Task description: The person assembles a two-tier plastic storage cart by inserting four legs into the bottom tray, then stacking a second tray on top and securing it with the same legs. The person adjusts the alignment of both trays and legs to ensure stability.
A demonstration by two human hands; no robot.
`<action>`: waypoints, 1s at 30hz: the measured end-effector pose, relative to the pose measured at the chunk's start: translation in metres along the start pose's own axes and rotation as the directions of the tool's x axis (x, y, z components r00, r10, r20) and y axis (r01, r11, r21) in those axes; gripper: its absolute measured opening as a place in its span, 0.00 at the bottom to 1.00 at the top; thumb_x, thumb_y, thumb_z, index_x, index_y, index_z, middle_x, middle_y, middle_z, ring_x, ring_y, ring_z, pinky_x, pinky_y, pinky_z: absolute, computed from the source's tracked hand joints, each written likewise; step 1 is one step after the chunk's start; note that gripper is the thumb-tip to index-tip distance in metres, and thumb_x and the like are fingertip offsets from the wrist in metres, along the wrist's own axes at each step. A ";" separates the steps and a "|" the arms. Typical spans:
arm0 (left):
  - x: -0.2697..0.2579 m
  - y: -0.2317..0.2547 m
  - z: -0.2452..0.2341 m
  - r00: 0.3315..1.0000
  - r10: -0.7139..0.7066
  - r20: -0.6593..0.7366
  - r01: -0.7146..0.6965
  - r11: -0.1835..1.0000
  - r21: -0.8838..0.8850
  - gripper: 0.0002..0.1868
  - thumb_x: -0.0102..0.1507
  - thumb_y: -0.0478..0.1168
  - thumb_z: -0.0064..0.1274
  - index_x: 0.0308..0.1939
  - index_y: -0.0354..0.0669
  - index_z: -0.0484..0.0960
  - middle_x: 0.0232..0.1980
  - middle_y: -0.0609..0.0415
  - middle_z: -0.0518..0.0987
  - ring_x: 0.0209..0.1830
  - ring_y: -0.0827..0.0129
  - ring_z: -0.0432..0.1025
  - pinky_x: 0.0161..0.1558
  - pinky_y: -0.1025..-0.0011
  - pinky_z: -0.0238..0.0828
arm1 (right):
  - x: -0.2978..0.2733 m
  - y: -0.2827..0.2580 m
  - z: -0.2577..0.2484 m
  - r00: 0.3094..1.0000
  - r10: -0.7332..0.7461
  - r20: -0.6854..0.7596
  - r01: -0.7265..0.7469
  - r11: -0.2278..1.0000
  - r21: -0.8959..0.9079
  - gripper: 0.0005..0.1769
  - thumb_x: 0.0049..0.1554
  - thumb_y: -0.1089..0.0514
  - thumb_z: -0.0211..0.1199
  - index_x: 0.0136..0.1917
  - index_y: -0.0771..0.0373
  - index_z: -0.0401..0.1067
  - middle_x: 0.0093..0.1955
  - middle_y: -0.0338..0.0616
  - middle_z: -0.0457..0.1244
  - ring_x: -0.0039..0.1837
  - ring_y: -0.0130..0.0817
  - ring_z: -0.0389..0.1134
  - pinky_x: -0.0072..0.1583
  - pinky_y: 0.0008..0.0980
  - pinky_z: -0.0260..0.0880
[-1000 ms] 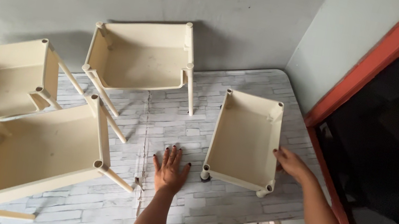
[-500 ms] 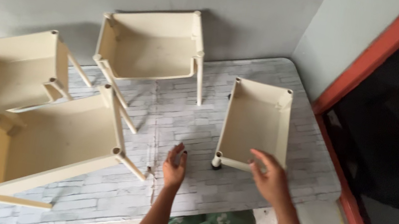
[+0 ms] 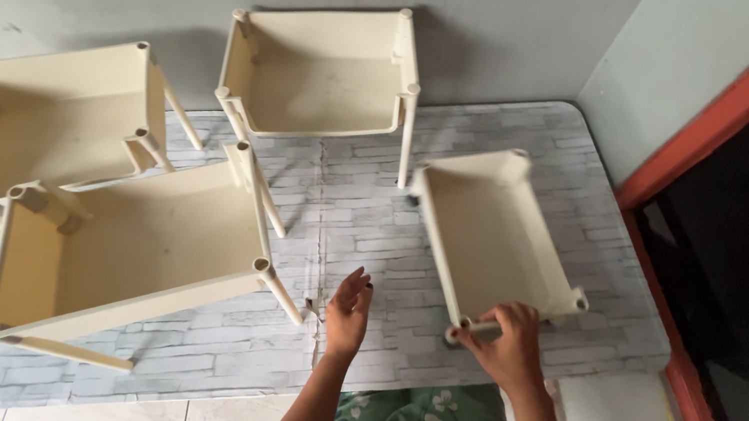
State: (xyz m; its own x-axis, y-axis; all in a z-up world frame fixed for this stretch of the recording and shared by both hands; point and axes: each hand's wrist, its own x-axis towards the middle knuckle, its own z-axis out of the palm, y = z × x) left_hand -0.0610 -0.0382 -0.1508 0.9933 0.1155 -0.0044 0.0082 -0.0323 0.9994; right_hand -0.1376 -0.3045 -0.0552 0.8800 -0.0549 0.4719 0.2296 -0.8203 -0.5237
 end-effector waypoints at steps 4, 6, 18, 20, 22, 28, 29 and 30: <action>0.004 0.000 0.005 0.999 0.045 -0.008 -0.046 0.996 -0.075 0.25 0.68 0.42 0.51 0.69 0.36 0.71 0.65 0.40 0.78 0.66 0.58 0.74 0.63 0.65 0.71 | -0.020 0.007 -0.024 0.999 -0.046 0.024 0.046 0.999 0.023 0.26 0.37 0.42 0.81 0.31 0.61 0.69 0.54 0.50 0.63 0.70 0.53 0.57 0.67 0.53 0.59; 0.006 0.003 0.006 0.998 0.046 -0.037 -0.049 0.995 -0.083 0.27 0.69 0.43 0.50 0.70 0.36 0.69 0.68 0.39 0.75 0.67 0.57 0.72 0.63 0.64 0.71 | -0.026 0.014 -0.036 0.996 -0.068 0.061 0.067 0.998 0.020 0.22 0.40 0.46 0.79 0.31 0.61 0.70 0.60 0.52 0.61 0.76 0.56 0.52 0.70 0.56 0.55; 0.001 0.039 -0.008 0.994 0.103 -0.027 -0.106 0.989 -0.107 0.27 0.72 0.46 0.43 0.72 0.35 0.68 0.70 0.43 0.74 0.69 0.59 0.70 0.68 0.64 0.66 | -0.029 0.036 -0.059 0.974 -0.021 0.226 0.003 0.996 0.084 0.09 0.51 0.65 0.66 0.48 0.60 0.78 0.75 0.45 0.55 0.83 0.54 0.42 0.63 0.42 0.74; -0.003 0.042 -0.009 0.995 0.098 -0.010 -0.099 0.982 -0.161 0.27 0.72 0.47 0.43 0.71 0.35 0.69 0.67 0.44 0.76 0.67 0.61 0.71 0.67 0.66 0.66 | -0.029 0.040 -0.062 0.977 -0.084 0.197 0.063 0.992 0.114 0.09 0.52 0.67 0.65 0.48 0.61 0.78 0.76 0.44 0.55 0.84 0.53 0.43 0.63 0.42 0.75; -0.011 0.042 -0.012 0.996 0.078 -0.041 -0.082 0.989 -0.124 0.26 0.72 0.48 0.44 0.70 0.36 0.72 0.62 0.45 0.79 0.61 0.63 0.74 0.62 0.68 0.69 | -0.030 0.042 -0.061 0.976 -0.081 0.202 0.051 0.987 0.149 0.09 0.53 0.68 0.64 0.48 0.61 0.77 0.75 0.45 0.55 0.84 0.53 0.43 0.63 0.42 0.75; -0.040 0.032 -0.022 0.984 0.125 -0.130 -0.130 0.991 -0.030 0.23 0.70 0.46 0.50 0.63 0.34 0.77 0.54 0.49 0.81 0.50 0.67 0.78 0.52 0.69 0.75 | -0.033 0.057 -0.057 0.978 -0.051 0.200 0.037 0.997 0.074 0.12 0.53 0.71 0.61 0.49 0.61 0.78 0.76 0.44 0.56 0.83 0.53 0.48 0.64 0.40 0.73; -0.045 0.030 -0.025 0.980 0.144 -0.136 -0.148 0.989 -0.019 0.22 0.70 0.45 0.51 0.62 0.33 0.78 0.53 0.48 0.81 0.49 0.67 0.78 0.52 0.68 0.76 | -0.033 0.058 -0.056 0.977 -0.019 0.211 0.004 0.997 0.074 0.12 0.54 0.72 0.60 0.48 0.61 0.77 0.76 0.44 0.56 0.83 0.53 0.49 0.63 0.38 0.74; -0.048 0.029 -0.028 0.981 0.141 -0.132 -0.148 0.988 -0.046 0.22 0.70 0.45 0.51 0.62 0.33 0.78 0.53 0.48 0.81 0.49 0.67 0.78 0.51 0.68 0.76 | -0.032 0.058 -0.054 0.970 0.066 0.235 -0.094 0.989 0.110 0.12 0.56 0.70 0.60 0.51 0.59 0.77 0.77 0.41 0.56 0.78 0.49 0.56 0.63 0.38 0.75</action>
State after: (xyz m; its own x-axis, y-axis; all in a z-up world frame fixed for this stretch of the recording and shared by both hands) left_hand -0.1120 -0.0172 -0.1207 0.9606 0.2395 0.1411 -0.1445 -0.0031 0.9895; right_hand -0.1746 -0.3805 -0.0624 0.9663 0.0264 0.2561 0.1901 -0.7440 -0.6405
